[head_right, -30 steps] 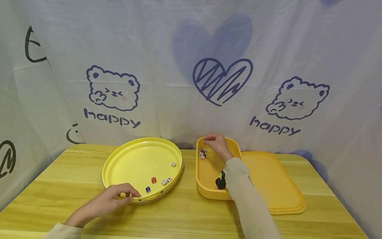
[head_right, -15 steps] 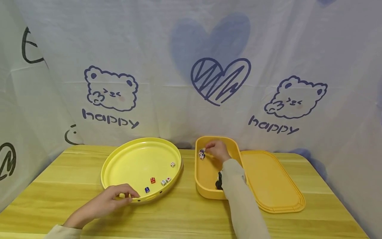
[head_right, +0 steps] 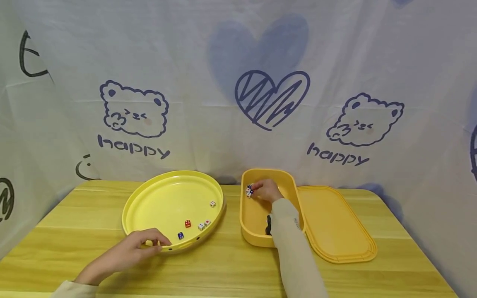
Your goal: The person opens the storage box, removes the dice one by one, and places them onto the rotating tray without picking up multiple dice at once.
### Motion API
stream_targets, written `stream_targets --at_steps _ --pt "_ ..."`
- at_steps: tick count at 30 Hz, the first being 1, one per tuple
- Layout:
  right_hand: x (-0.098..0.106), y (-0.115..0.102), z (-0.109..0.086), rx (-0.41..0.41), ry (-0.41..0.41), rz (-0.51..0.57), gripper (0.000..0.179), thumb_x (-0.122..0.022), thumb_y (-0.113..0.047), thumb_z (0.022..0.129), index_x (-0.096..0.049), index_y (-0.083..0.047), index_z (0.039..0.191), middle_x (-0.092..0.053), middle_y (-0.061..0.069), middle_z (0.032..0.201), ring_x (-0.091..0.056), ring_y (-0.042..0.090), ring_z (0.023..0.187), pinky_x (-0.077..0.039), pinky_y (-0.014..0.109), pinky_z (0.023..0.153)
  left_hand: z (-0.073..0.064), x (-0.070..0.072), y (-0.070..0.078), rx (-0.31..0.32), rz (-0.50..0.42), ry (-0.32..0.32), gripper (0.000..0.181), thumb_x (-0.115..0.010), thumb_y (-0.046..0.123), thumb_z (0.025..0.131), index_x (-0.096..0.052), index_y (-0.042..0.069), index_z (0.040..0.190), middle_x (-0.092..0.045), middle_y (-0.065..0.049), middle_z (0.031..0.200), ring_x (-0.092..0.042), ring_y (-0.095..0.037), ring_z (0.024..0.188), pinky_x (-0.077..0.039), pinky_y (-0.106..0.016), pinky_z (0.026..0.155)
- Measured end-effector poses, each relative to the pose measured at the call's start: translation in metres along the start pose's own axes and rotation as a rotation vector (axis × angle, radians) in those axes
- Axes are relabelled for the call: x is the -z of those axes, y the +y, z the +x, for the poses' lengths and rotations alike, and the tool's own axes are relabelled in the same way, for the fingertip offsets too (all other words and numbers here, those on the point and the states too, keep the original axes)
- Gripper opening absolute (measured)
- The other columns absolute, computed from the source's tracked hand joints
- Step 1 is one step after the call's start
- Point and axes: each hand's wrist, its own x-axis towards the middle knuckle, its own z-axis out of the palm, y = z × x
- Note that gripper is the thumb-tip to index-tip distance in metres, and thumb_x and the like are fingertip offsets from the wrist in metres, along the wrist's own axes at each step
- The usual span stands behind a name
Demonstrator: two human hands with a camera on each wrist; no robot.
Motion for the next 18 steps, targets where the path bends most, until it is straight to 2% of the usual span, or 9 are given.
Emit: stream_targets --at_steps 12,18 --pt "0.0005 0.0014 0.0025 0.048 -0.005 -0.077 0.016 -0.069 0.004 0.083 -0.068 0.010 0.097 -0.068 0.015 0.091 -0.054 0.018 0.080 -0.042 0.024 0.069 -0.0010 0.0001 0.0003 0.002 0.007 0.000 0.015 -0.058 0.008 0.096 -0.070 0.010 0.106 -0.065 0.004 0.097 -0.053 -0.008 0.085 -0.045 -0.027 0.069" --pt "0.0016 0.0031 0.0032 0.034 0.053 -0.086 0.019 -0.071 -0.003 0.084 -0.070 0.007 0.101 -0.068 0.015 0.096 -0.054 0.021 0.082 -0.043 0.028 0.072 -0.0010 -0.0009 -0.0006 0.012 0.012 0.000 0.015 -0.058 0.007 0.095 -0.069 0.009 0.106 -0.064 0.004 0.097 -0.053 -0.008 0.085 -0.046 -0.027 0.070"
